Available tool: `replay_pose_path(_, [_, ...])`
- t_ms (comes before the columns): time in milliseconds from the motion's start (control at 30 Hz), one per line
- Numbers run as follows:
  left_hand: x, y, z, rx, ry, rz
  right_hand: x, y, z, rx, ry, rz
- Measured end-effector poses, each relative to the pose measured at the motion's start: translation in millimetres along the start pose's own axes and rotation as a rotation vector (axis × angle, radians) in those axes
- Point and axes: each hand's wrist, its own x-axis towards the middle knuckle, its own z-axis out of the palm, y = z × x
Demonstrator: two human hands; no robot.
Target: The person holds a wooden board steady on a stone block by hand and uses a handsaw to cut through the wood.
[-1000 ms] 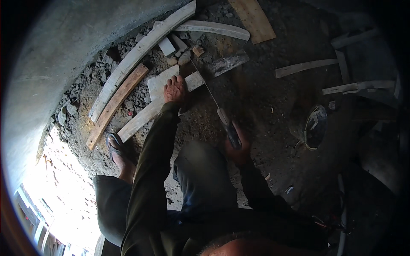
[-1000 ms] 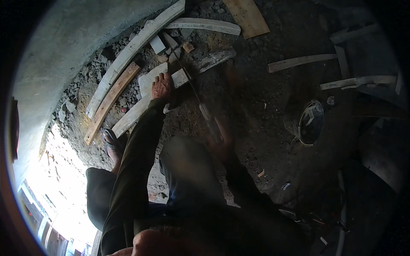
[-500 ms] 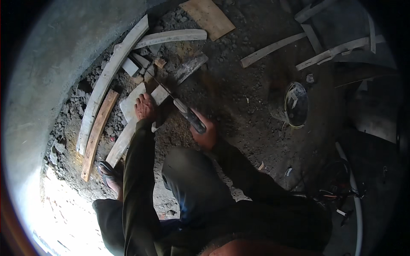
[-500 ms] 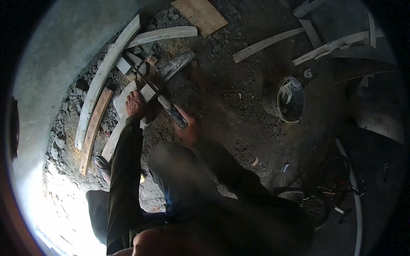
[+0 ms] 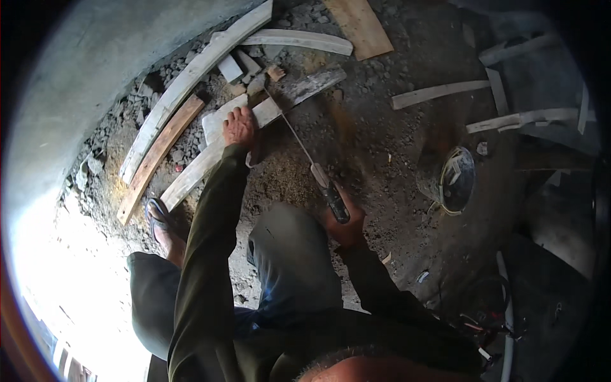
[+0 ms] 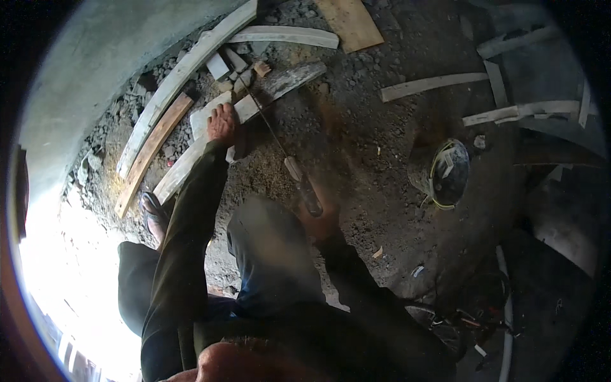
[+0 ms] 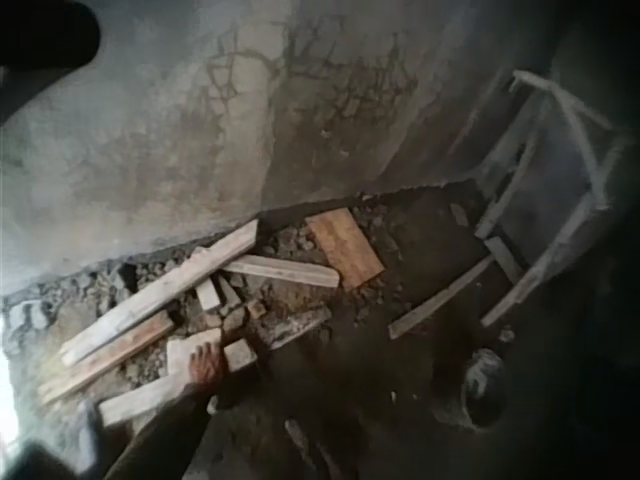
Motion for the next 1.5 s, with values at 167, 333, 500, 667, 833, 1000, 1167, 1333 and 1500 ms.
replay_pose_path(167, [-5.8,-3.5,3.8,-0.001,0.08,0.049,2.1,3.1,-5.6,-0.014,0.003,-0.048])
replay_pose_path(333, [-12.4,0.9,13.5,0.0,0.123,0.055,2.2,-16.8,-13.6,-0.017,0.011,0.087])
replay_pose_path(500, [-20.1,11.0,7.3,-0.006,0.04,0.069,-16.7,-21.2,-14.6,-0.002,0.021,-0.019])
replay_pose_path(667, [-19.5,4.9,11.2,-0.007,0.056,0.049,-12.4,-28.2,-14.6,0.01,-0.025,0.122])
replay_pose_path(833, [-19.2,9.0,4.7,0.009,0.025,0.055,-12.6,-30.4,-17.9,0.074,0.03,0.089])
replay_pose_path(1000, [-16.7,9.2,-0.6,-0.02,0.036,0.059,4.4,-32.1,-6.5,0.069,0.057,0.0])
replay_pose_path(1167, [-17.1,10.3,-0.6,-0.011,0.008,0.029,25.8,-23.9,13.0,0.083,0.081,-0.02])
replay_pose_path(1333, [-17.5,10.2,0.3,-0.006,0.043,0.041,33.6,-20.1,23.0,0.164,0.05,0.044])
replay_pose_path(1500, [-16.8,10.6,1.0,-0.004,0.034,0.039,40.6,-14.8,34.1,0.2,0.044,0.019])
